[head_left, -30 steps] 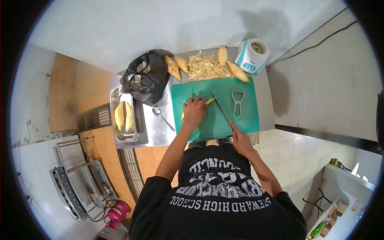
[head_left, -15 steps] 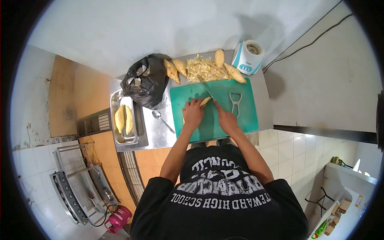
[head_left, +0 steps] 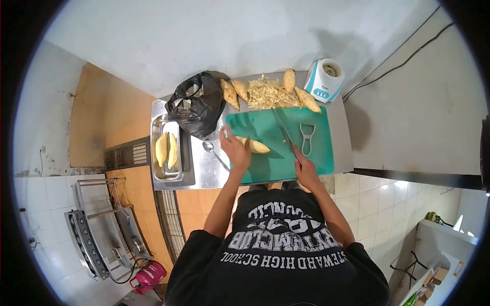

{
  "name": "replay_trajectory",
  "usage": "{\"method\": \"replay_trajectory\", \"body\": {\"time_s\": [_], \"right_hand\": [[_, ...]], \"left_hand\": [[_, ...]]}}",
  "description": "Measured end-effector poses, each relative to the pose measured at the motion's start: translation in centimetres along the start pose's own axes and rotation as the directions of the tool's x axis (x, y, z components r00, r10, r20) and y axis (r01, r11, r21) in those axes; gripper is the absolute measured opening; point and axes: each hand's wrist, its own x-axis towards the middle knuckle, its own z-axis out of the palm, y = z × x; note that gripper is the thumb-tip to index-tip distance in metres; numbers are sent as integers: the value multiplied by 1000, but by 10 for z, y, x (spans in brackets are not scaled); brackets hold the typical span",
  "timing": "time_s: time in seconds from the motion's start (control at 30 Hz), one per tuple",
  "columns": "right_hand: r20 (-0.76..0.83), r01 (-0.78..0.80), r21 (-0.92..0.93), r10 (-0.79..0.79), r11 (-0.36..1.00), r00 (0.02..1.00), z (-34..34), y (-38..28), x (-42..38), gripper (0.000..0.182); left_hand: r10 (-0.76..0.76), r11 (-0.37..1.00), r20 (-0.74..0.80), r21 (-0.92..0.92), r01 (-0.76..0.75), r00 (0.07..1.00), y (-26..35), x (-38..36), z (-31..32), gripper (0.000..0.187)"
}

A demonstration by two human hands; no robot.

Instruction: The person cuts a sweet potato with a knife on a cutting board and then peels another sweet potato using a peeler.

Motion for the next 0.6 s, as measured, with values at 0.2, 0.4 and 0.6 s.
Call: {"method": "replay_trajectory", "body": {"time_s": [0.2,0.4,0.6], "right_hand": [[-73,49,-105,-57,993,996,6,2,3,60],[-24,5,-240,-11,971,1000,7,-9,18,58],[-49,31,-259,-45,965,998,14,-3,17,57]], "left_hand": [[609,703,537,-25,-711,584,-15,12,-8,55],[496,810,495,32,-585,714,-3,17,12,49],[577,785,389,-22,-619,718,-12,23,29,40]]}}
